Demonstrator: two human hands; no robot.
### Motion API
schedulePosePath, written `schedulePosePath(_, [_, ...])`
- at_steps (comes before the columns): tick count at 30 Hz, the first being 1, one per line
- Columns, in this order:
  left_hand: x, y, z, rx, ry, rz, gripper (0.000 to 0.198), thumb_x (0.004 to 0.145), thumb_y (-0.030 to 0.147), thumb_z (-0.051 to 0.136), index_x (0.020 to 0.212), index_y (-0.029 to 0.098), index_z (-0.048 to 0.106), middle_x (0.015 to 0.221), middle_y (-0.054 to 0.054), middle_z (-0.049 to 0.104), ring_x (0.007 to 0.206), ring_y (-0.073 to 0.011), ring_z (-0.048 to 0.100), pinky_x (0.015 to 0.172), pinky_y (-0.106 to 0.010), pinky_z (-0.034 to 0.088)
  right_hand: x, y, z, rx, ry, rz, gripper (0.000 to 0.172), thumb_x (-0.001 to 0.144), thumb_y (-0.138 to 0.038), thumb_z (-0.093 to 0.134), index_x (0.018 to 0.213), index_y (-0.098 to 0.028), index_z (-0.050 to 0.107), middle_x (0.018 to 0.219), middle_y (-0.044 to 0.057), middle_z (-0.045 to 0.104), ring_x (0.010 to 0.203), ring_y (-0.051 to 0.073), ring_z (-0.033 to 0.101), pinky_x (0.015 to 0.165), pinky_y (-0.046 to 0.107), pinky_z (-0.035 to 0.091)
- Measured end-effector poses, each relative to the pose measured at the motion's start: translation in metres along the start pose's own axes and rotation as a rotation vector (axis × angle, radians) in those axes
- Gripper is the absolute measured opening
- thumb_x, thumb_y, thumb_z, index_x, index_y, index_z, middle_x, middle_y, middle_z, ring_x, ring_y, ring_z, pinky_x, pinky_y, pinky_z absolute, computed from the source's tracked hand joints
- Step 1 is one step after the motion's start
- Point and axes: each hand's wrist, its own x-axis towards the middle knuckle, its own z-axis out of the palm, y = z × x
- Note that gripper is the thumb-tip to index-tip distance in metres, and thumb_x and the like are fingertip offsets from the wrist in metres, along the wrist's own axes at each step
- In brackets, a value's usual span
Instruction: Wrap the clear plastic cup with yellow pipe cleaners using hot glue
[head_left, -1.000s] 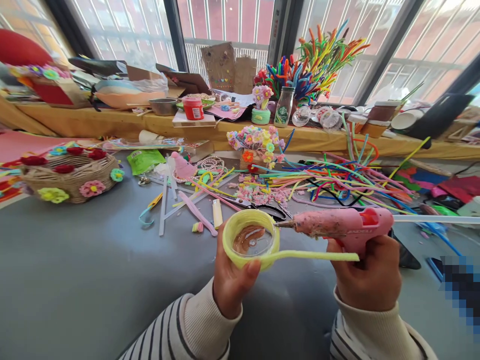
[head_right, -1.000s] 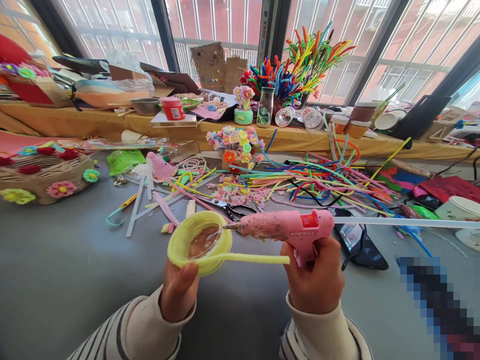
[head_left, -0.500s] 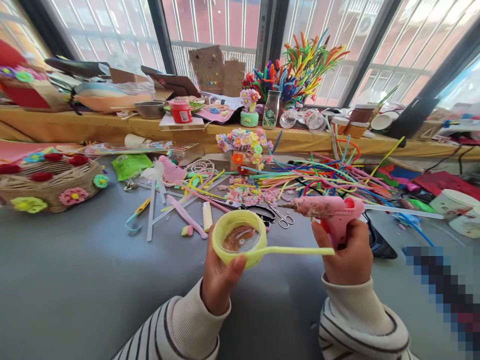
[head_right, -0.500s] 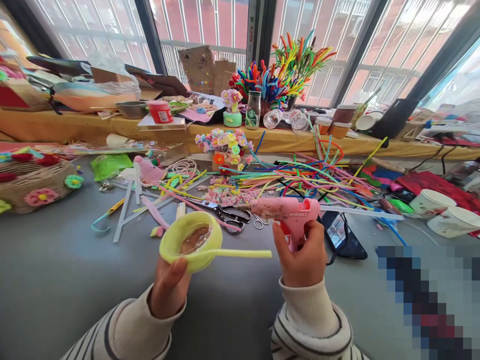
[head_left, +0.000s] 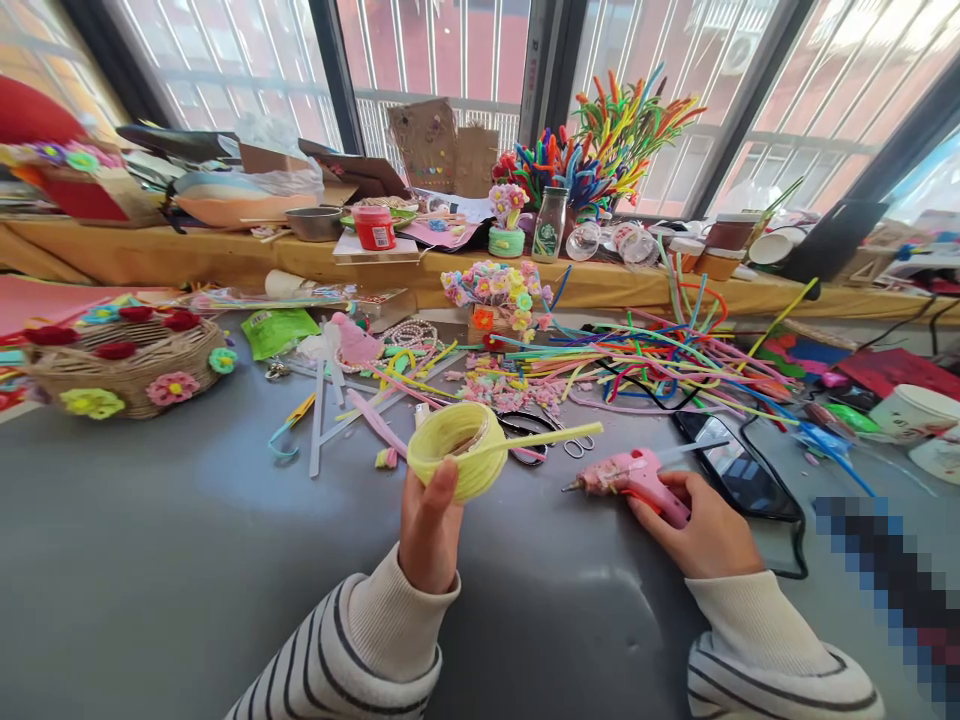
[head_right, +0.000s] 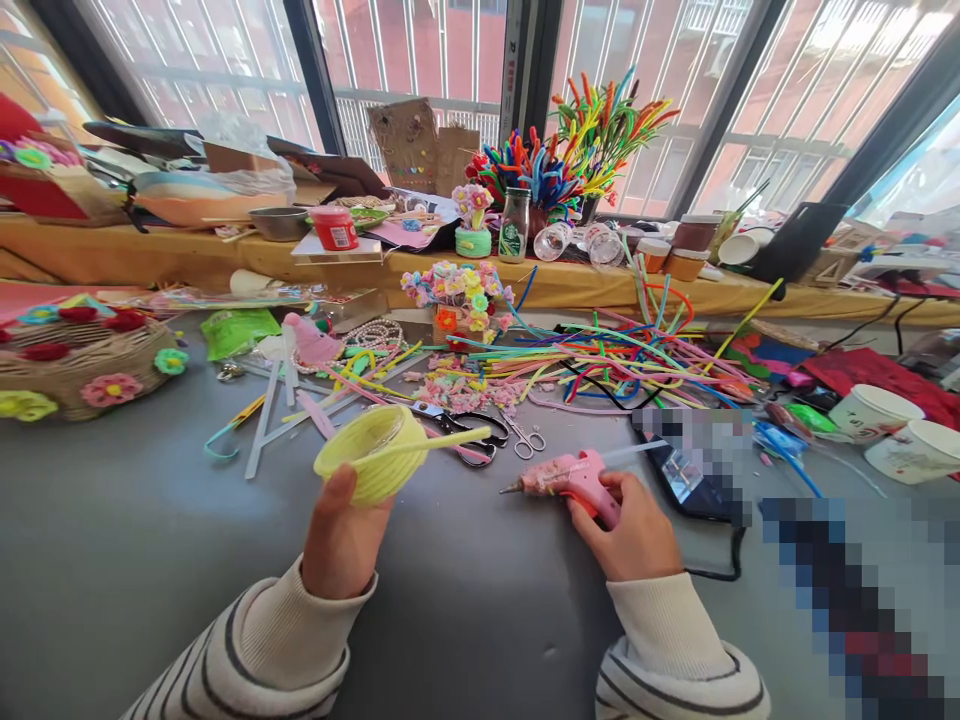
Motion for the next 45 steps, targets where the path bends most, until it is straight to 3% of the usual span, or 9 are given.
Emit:
schedulePosePath(4, [-0.001, -0.003, -0.001, 0.018, -0.039, -0.010, 0.042, 0.062, 0.044, 0.071, 0.097, 0.021, 0.067, 0.097, -0.004, 0.070, 0.095, -0.0220, 0.062, 0.086, -0.033, 0.046, 0.004, -0.009, -0.013, 0.076, 0.080, -0.132, 0.067, 0.066, -0.075, 0.045, 0.087, -0.014, 0.058, 0.084, 0.014, 0.062, 0.082, 0.029, 0.057, 0.074, 0.043, 0.042])
schedulePosePath(6, [-0.001, -0.004, -0.003, 0.037, -0.077, -0.016, 0.044, 0.061, 0.044, 0.071, 0.097, 0.020, 0.067, 0.096, -0.005, 0.070, 0.094, -0.0226, 0.062, 0.086, -0.033, 0.047, 0.006, -0.027, -0.024, 0.287, 0.074, -0.148, 0.059, 0.065, -0.070, 0.055, 0.089, -0.016, 0.059, 0.087, 0.011, 0.061, 0.080, 0.026, 0.057, 0.075, 0.042, 0.043])
schedulePosePath(10, [-0.004, -0.006, -0.005, 0.057, -0.105, -0.033, 0.047, 0.061, 0.044, 0.071, 0.100, 0.020, 0.064, 0.097, -0.004, 0.070, 0.092, -0.0219, 0.063, 0.084, -0.032, 0.048, 0.010, -0.074, -0.042, 1.038, -0.312, -0.235, 0.046, 0.066, -0.047, 0.071, 0.103, -0.023, 0.057, 0.079, 0.002, 0.058, 0.067, 0.013, 0.056, 0.057, 0.024, 0.048])
schedulePosePath(12, [-0.005, -0.006, -0.006, 0.071, -0.116, -0.030, 0.046, 0.062, 0.044, 0.071, 0.101, 0.020, 0.064, 0.096, -0.003, 0.070, 0.093, -0.0220, 0.063, 0.085, -0.032, 0.048, 0.012, -0.092, -0.045, 1.240, -0.386, -0.286, 0.037, 0.065, -0.034, 0.076, 0.097, -0.024, 0.060, 0.068, -0.002, 0.055, 0.058, 0.009, 0.052, 0.051, 0.019, 0.046])
schedulePosePath(15, [-0.006, -0.006, -0.006, 0.085, -0.153, -0.039, 0.048, 0.060, 0.045, 0.072, 0.101, 0.021, 0.062, 0.096, -0.004, 0.070, 0.093, -0.0233, 0.063, 0.085, -0.034, 0.048, 0.014, -0.105, -0.044, 1.388, -0.352, -0.280, 0.013, 0.070, -0.025, 0.072, 0.079, -0.022, 0.064, 0.065, -0.002, 0.057, 0.053, 0.007, 0.052, 0.047, 0.017, 0.044])
schedulePosePath(23, [-0.008, -0.005, -0.010, 0.072, -0.267, -0.100, 0.049, 0.060, 0.046, 0.071, 0.101, 0.020, 0.062, 0.101, -0.004, 0.070, 0.096, -0.0225, 0.063, 0.086, -0.032, 0.048, 0.012, -0.099, -0.039, 1.442, -0.286, -0.294, 0.004, 0.075, -0.019, 0.067, 0.074, -0.022, 0.066, 0.066, -0.002, 0.061, 0.051, 0.007, 0.054, 0.045, 0.018, 0.045])
schedulePosePath(27, [-0.009, -0.004, -0.011, 0.064, -0.342, -0.146, 0.058, 0.059, 0.047, 0.070, 0.108, 0.019, 0.059, 0.101, -0.009, 0.069, 0.103, -0.0304, 0.059, 0.090, -0.042, 0.045, 0.012, -0.098, -0.038, 1.415, -0.284, -0.280, 0.004, 0.074, -0.019, 0.068, 0.074, -0.022, 0.067, 0.066, -0.001, 0.062, 0.048, 0.008, 0.054, 0.043, 0.019, 0.045])
schedulePosePath(33, [-0.015, 0.000, -0.006, 0.051, -0.334, -0.228, 0.070, 0.057, 0.050, 0.070, 0.118, 0.019, 0.054, 0.108, -0.013, 0.065, 0.111, -0.0361, 0.054, 0.095, -0.048, 0.040, 0.008, -0.098, -0.038, 1.399, -0.266, -0.181, 0.004, 0.072, -0.023, 0.070, 0.070, -0.024, 0.066, 0.059, -0.001, 0.060, 0.050, 0.010, 0.053, 0.042, 0.021, 0.044])
schedulePosePath(45, [-0.012, 0.005, -0.005, 0.039, -0.493, -0.380, 0.072, 0.055, 0.058, 0.066, 0.114, 0.018, 0.058, 0.106, -0.017, 0.066, 0.112, -0.0415, 0.051, 0.093, -0.054, 0.040, 0.010, -0.099, -0.041, 1.301, -0.302, -0.313, 0.006, 0.075, -0.019, 0.067, 0.073, -0.025, 0.066, 0.064, -0.001, 0.063, 0.050, 0.009, 0.052, 0.044, 0.020, 0.043])
